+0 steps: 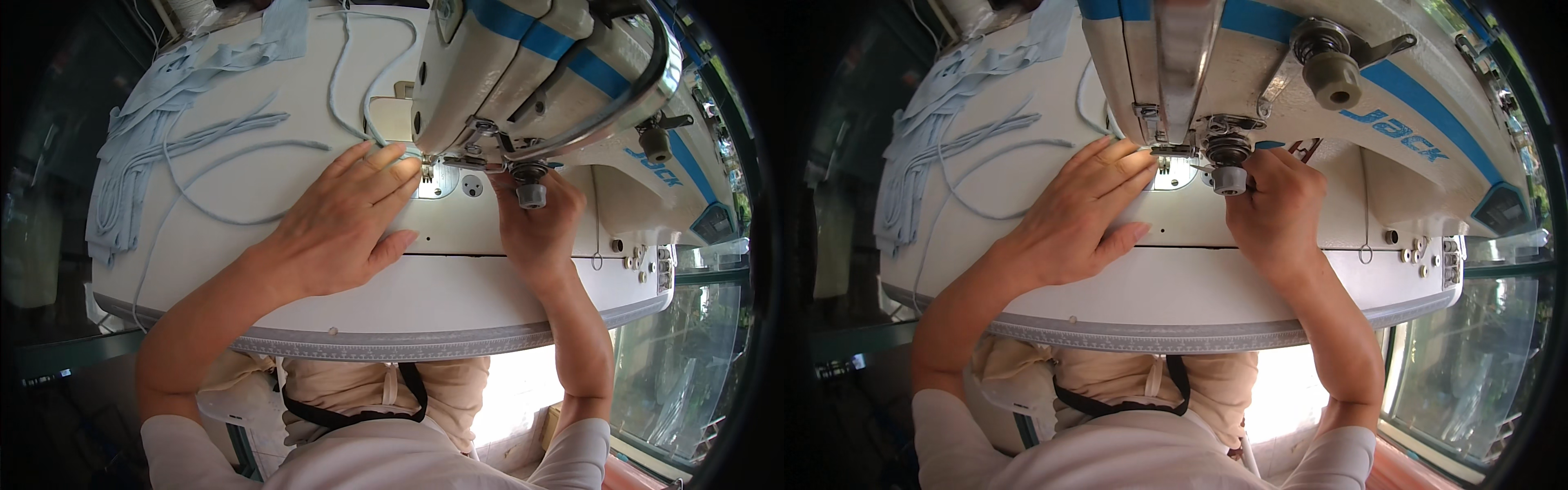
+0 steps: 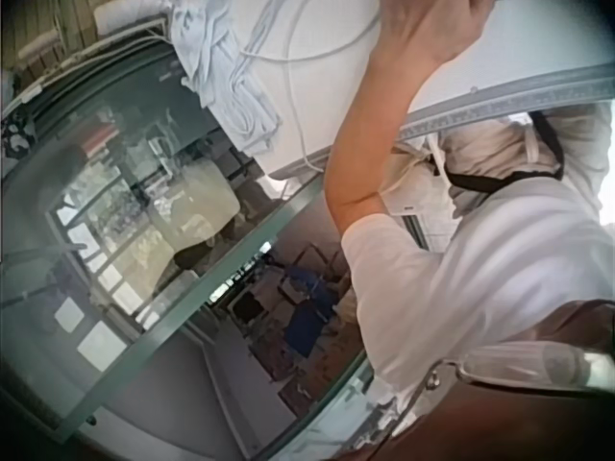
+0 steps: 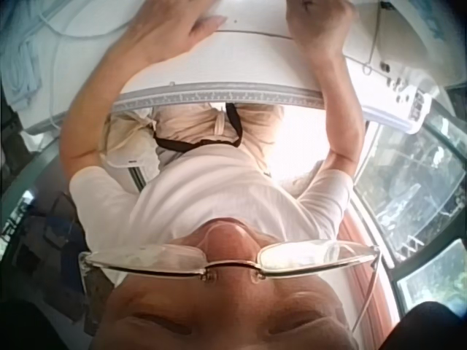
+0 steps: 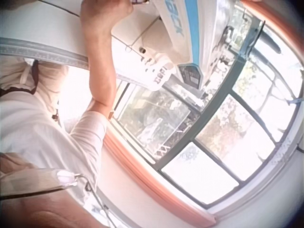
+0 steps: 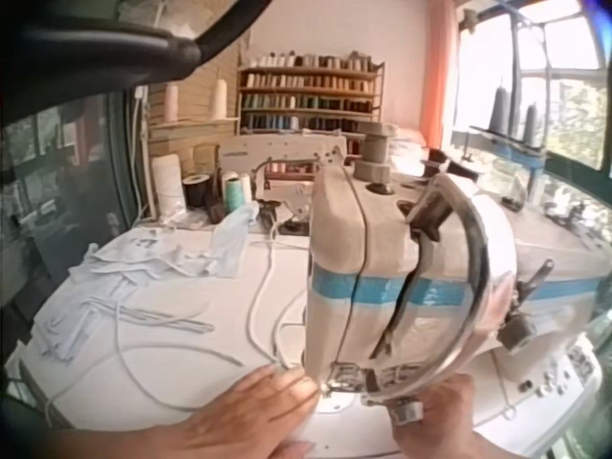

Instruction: The person threads a needle, then uses a sewing machine to stitch a light blue elastic band. After sewing, they use scissors to trim the excess elastic and thread, then fold the finished piece.

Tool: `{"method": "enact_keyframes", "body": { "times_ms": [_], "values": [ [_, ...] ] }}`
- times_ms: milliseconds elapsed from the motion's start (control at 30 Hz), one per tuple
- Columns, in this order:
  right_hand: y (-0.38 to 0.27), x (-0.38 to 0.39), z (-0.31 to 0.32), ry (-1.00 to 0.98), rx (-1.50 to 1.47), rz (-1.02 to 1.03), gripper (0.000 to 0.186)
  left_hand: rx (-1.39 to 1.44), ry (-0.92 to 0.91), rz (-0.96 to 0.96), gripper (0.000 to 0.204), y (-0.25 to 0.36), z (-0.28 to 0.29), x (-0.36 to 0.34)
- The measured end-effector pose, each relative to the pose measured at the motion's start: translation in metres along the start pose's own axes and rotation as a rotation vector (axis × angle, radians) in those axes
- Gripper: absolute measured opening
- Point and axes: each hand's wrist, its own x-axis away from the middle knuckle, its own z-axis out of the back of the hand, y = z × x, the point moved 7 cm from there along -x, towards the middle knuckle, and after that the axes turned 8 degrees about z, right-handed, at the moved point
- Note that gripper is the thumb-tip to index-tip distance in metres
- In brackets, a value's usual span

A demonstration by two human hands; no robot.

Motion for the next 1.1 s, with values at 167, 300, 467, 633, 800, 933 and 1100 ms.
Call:
{"method": "enact_keyframes", "body": {
  "times_ms": [167, 300, 467, 633, 800, 933, 1100],
  "values": [
    [-0.0002, -0.0004, -0.0001, -0.001, 0.015, 0.019, 0.014, 0.006, 0.01, -0.007, 0.058, 0.0017, 0.0017, -0.001],
    [-0.002, -0.0015, 0.0005, -0.001, 0.029, 0.023, 0.014, 0.013, 0.011, -0.01, 0.058, 0.0005, -0.0005, 0.0008],
    [-0.0016, -0.0019, 0.001, -0.007, 0.013, 0.007, 0.013, 0.008, 0.023, -0.015, 0.057, 0.0009, 0.0008, 0.0009],
    [-0.0021, -0.0022, 0.0003, -0.019, 0.02, -0.006, 0.013, 0.021, 0.034, -0.017, 0.056, 0.0007, 0.0007, 0.0012],
    [0.0028, 0.0007, 0.0, -0.023, 0.007, -0.039, 0.012, 0.018, 0.029, -0.024, 0.056, 0.0013, 0.0017, 0.0009],
    [-0.0058, -0.0045, 0.001, -0.013, 0.009, -0.016, 0.012, 0.007, 0.033, -0.024, 0.056, 0.0012, 0.0008, 0.0009],
    [-0.0049, -0.0037, 0.0006, -0.031, 0.005, -0.009, 0.013, 0.015, 0.029, -0.028, 0.054, 0.0014, -0.0004, 0.0007]
  ]
}}
